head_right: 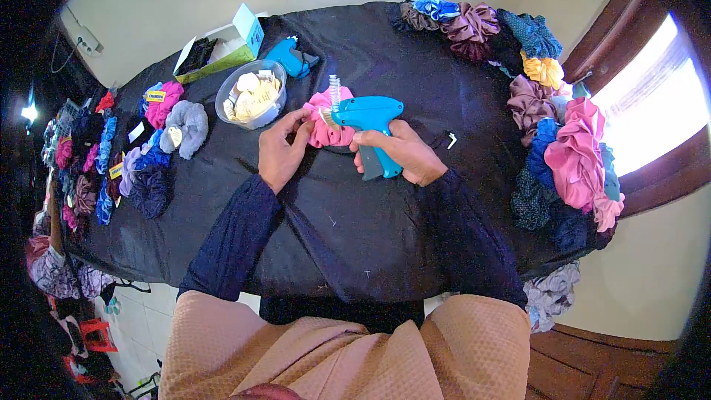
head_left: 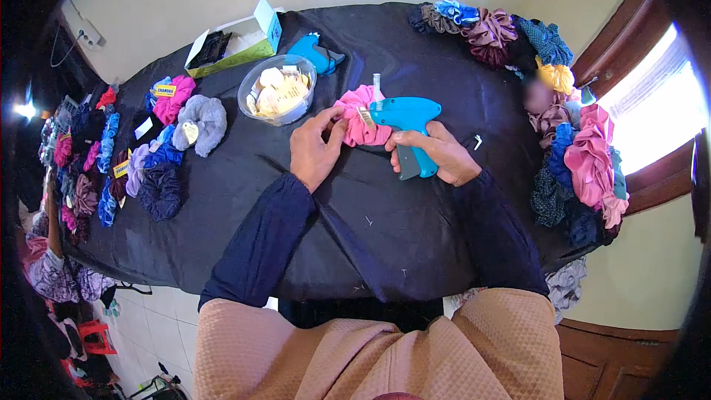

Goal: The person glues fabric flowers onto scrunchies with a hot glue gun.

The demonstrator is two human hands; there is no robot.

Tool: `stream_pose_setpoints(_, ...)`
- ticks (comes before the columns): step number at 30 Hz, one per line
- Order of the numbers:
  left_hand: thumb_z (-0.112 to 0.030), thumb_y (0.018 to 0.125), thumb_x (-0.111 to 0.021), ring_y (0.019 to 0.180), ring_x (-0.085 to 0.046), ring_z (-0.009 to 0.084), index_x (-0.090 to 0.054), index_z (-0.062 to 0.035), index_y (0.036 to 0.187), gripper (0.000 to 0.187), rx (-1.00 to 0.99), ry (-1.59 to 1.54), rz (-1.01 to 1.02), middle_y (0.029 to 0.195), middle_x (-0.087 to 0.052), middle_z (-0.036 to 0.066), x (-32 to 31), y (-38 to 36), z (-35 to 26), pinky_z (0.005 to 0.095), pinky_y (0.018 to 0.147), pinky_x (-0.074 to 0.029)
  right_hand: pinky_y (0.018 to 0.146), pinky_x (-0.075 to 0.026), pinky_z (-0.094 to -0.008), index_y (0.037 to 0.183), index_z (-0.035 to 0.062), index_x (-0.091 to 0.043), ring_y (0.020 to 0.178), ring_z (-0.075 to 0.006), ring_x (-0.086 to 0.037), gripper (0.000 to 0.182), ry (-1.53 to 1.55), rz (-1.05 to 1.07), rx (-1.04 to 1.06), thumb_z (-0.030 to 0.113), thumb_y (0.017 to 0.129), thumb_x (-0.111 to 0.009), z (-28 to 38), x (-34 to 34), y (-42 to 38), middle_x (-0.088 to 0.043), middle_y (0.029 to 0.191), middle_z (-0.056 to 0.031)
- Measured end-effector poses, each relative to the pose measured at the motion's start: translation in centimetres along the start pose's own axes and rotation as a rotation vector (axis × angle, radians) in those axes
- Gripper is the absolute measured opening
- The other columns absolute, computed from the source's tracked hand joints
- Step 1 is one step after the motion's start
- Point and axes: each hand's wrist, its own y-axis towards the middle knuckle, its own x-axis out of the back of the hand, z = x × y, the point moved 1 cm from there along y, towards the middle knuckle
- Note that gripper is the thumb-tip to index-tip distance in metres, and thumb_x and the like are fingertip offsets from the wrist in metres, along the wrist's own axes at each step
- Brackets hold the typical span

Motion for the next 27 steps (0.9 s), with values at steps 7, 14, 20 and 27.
stream_pose_setpoints(7, -0.019, 0.085, -0.068, 0.06, -0.063, 0.0238, -0.07, -0.0066, 0.099, 0.018, 0.072, -0.03, 0.035, 0.068, -0.065, 0.012, -0.4, 0.3, 0.2, 0.0351, 0.058, -0.048, 0.063, -0.055, -0.0308, 0.106, 0.0011, -0.058, 0.07, -0.0171, -0.066, 0.027, -0.053, -0.047, -0.01, 0.021, 0.09, -0.064, 0.3, -0.7, -0.1, -0.064, 0.089, -0.0087)
stream_pose_setpoints(14, -0.011, 0.088, -0.068, 0.061, -0.056, 0.0072, -0.068, -0.0003, 0.098, 0.015, 0.105, -0.004, 0.113, 0.072, -0.065, 0.003, -0.2, 0.5, 0.3, 0.0243, 0.058, -0.045, 0.062, -0.054, -0.0305, 0.105, 0.0005, -0.059, 0.069, -0.0164, -0.065, 0.025, -0.097, -0.062, 0.0, 0.019, 0.089, -0.064, 0.3, -0.9, -0.2, -0.063, 0.088, -0.0078)
stream_pose_setpoints(20, -0.008, 0.083, -0.069, 0.071, -0.058, 0.0139, -0.067, 0.0, 0.086, 0.009, -0.005, -0.188, -0.026, 0.085, -0.06, 0.007, 0.2, 0.5, -0.8, 0.029, 0.065, -0.047, 0.062, -0.052, -0.0302, 0.108, 0.0003, -0.056, 0.071, -0.0165, -0.064, 0.025, -0.147, -0.038, 0.051, 0.018, 0.091, -0.061, 0.2, -1.1, -0.2, -0.061, 0.091, -0.008)
stream_pose_setpoints(27, -0.009, 0.085, -0.07, 0.082, -0.058, 0.0126, -0.068, -0.0002, 0.087, 0.01, -0.007, -0.219, -0.067, 0.092, -0.059, 0.005, 0.2, 0.1, -0.8, 0.0262, 0.071, -0.046, 0.062, -0.053, -0.0298, 0.106, -0.0001, -0.056, 0.07, -0.016, -0.064, 0.024, -0.149, -0.037, 0.071, 0.018, 0.091, -0.061, 0.8, -1.7, -0.4, -0.061, 0.09, -0.0079)
